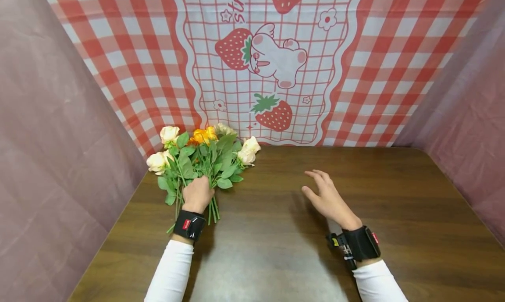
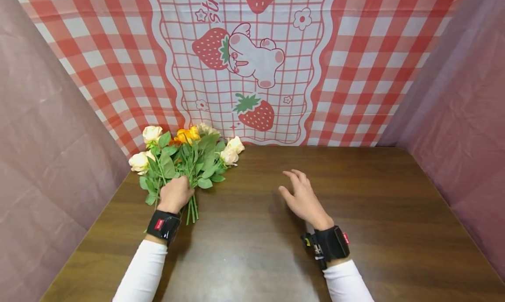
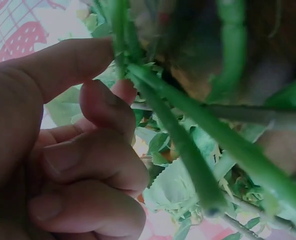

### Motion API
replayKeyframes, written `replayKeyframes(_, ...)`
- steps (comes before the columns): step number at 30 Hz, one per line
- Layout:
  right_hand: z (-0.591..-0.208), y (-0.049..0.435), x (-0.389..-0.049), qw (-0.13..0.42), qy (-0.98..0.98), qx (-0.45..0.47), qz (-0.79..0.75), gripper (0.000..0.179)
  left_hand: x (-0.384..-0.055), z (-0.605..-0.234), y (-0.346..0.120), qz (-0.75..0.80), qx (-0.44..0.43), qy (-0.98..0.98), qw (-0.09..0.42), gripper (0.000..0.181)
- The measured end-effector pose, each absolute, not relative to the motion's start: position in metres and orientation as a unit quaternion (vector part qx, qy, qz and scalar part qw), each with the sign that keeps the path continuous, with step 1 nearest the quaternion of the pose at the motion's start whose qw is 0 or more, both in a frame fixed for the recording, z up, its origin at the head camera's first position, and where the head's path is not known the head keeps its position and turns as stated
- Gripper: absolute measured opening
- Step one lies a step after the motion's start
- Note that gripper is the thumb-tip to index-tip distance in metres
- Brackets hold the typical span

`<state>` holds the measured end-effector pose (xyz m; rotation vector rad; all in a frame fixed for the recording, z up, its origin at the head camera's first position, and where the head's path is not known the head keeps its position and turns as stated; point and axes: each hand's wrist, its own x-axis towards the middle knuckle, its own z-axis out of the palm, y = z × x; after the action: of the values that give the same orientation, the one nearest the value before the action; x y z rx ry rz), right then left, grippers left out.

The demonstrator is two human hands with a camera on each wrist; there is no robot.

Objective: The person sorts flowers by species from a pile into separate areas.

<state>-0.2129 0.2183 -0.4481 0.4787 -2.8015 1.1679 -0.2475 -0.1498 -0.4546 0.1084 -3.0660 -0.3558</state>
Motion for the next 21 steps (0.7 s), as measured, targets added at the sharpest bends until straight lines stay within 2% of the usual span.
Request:
replayKeyframes(10, -0.4481, 0.2143, -0.2116, 0.027, -0.912, 0.157, 0.377, 0.050, -0.2470, -0.4575, -0.1510, -0.162, 0.036, -0.984, 0.059, 0.014)
replayKeyframes(21, -0.4500, 0.2126, -0.2096, 0.021, -0.913, 0.159, 0.374, 0.049, -0.2451, -0.4560, -0.1569, -0.231, 0.025, -0.970, 0.077, 0.030)
